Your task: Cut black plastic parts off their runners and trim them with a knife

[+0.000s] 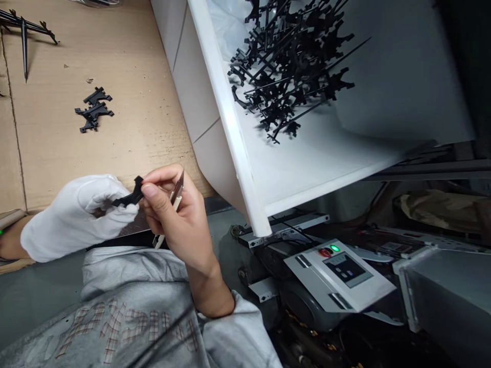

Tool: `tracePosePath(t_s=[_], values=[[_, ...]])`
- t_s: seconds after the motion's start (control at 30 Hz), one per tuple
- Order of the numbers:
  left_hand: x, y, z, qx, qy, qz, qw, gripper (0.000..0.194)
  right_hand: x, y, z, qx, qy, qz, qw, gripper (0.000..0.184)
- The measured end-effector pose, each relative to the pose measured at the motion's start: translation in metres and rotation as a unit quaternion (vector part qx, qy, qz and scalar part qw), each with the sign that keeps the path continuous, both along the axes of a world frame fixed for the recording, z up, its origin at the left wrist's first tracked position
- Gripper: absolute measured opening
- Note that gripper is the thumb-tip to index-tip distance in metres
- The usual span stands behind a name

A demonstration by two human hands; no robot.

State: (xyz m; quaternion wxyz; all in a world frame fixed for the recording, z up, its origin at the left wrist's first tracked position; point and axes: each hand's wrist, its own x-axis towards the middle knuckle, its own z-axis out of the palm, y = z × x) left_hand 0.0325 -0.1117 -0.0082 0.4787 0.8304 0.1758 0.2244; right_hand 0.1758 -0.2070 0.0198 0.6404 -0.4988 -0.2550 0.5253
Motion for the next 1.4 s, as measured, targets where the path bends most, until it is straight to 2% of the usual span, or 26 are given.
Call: tracePosePath(t_s=[0.13,0.2,0.27,0.37,0.43,0.57,0.67,0.8,0.87,1.07,1.27,1.4], values=[[0.001,0.005,0.011,0.157,-0.058,0.051,0.985,0.027,-0.002,-0.003,-0.002,0.029,0.014,-0.010,0.999,0.026],[0.002,0.010,0.017,0.202,-0.057,0.053,0.976,0.028,-0.003,-0.005,-0.002,0.033,0.011,-0.011,0.999,0.024],[0.002,0.013,0.022,0.152,-0.035,0.051,0.986,0.028,-0.003,-0.008,-0.003,0.037,0.003,-0.008,0.999,0.023],[0.003,0.015,0.025,-0.050,-0.022,0.061,0.997,0.018,-0.006,-0.010,-0.007,0.051,0.000,0.002,0.999,0.020],[0.003,0.015,0.026,-0.165,-0.034,0.059,0.984,0.012,-0.009,-0.011,-0.010,0.054,-0.002,0.008,0.999,0.019],[0.004,0.017,0.027,-0.268,-0.070,0.036,0.960,0.016,-0.008,-0.017,-0.009,0.058,-0.053,0.021,0.997,0.022],[0.003,0.019,0.028,-0.289,-0.076,-0.004,0.954,0.035,0.000,-0.025,-0.001,0.046,-0.106,0.024,0.993,0.033],[0.004,0.018,0.029,-0.253,-0.054,-0.083,0.963,0.058,0.013,-0.030,0.009,0.069,-0.233,0.049,0.969,0.021],[0.005,0.018,0.030,-0.239,-0.049,-0.097,0.965,0.061,0.017,-0.028,0.013,0.089,-0.285,0.085,0.951,0.025],[0.005,0.022,0.033,-0.253,-0.039,-0.134,0.957,0.064,0.025,-0.019,0.022,0.112,-0.322,0.153,0.927,0.021],[0.005,0.024,0.032,-0.324,-0.039,-0.151,0.933,0.031,0.036,-0.016,0.027,0.115,-0.342,0.197,0.911,0.016],[0.005,0.023,0.032,-0.301,-0.038,-0.141,0.942,0.029,0.042,-0.012,0.027,0.127,-0.338,0.221,0.906,0.018]])
